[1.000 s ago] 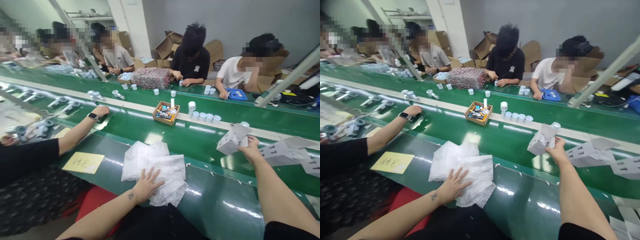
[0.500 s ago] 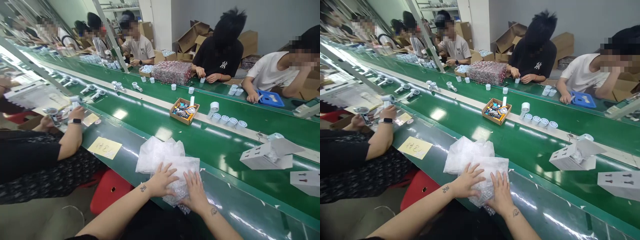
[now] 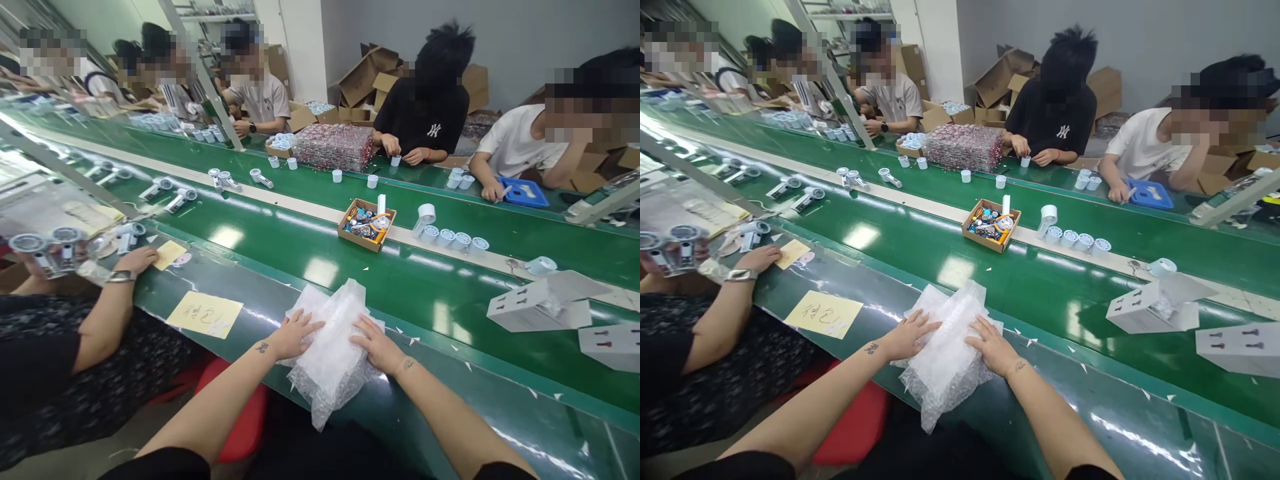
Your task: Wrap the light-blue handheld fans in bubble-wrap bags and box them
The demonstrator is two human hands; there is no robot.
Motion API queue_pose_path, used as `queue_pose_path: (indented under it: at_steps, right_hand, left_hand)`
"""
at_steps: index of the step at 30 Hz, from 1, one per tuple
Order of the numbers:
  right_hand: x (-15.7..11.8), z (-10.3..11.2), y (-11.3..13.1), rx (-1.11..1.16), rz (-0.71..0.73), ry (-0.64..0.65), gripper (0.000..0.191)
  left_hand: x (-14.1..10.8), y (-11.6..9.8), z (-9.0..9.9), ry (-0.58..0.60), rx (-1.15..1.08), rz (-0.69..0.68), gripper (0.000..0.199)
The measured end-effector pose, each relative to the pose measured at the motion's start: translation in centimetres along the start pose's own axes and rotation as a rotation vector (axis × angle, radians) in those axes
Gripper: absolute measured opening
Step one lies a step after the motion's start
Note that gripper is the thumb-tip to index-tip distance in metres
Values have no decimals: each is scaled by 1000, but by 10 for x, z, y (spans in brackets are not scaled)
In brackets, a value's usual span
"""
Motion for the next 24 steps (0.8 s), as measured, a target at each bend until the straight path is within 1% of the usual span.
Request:
queue_pose_path:
  at_steps: [1,3,6,8,10,11,12,13,14,15,16,17,18,19,21,22,24]
  right_hand:
    - [9,2,0,0,3,13,65]
    - [22,9,1,1,16,46,65]
    - [25,29,2,-12,44,120,72]
    - [18,49,4,-36,33,189,84]
    - [5,67,9,-55,-9,230,94]
    - [-2,73,13,-56,-38,221,94]
    - [-9,75,19,-54,-83,184,91]
    - [-16,74,26,-50,-155,118,84]
    - [-23,69,34,-43,-259,32,75]
    - [-29,59,43,-29,-386,-61,67]
    - [-33,46,53,-9,-521,-146,62]
    - [-37,29,63,18,-645,-211,64]
    - [-39,11,72,54,-724,-236,70]
    - [-38,-6,81,84,-760,-234,78]
    - [-34,-34,91,106,-771,-205,89]
    - [-32,-42,92,103,-761,-190,92]
    - [-29,-47,88,89,-739,-170,93]
  left_hand:
    - [0,3,2,0,-15,-15,71]
    - [0,10,13,-5,-97,-39,69]
    - [2,22,41,-66,-237,-49,50]
    - [4,27,61,-158,-279,-12,40]
    - [8,28,78,-265,-334,46,35]
    - [12,26,84,-310,-369,71,33]
    - [18,22,89,-346,-409,92,33]
    - [25,16,92,-376,-453,111,32]
    - [35,9,93,-399,-498,128,33]
    - [45,1,93,-419,-545,144,34]
    - [57,-8,93,-434,-590,156,37]
    - [68,-17,92,-445,-633,164,40]
    - [79,-26,91,-452,-676,166,42]
    - [89,-34,90,-456,-718,163,38]
    - [100,-46,89,-476,-810,156,18]
    - [100,-48,90,-498,-863,154,12]
    - [87,-47,95,-564,-987,144,12]
Point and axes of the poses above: each hand's wrist, its own x-axis towards the middle knuckle, its own z-axis out of the back of the hand, y = z × x, the point moved 2 cm from there along x, towards the middle knuckle, and after that the axes turned 1 degree about x, right-handed, at the moved point
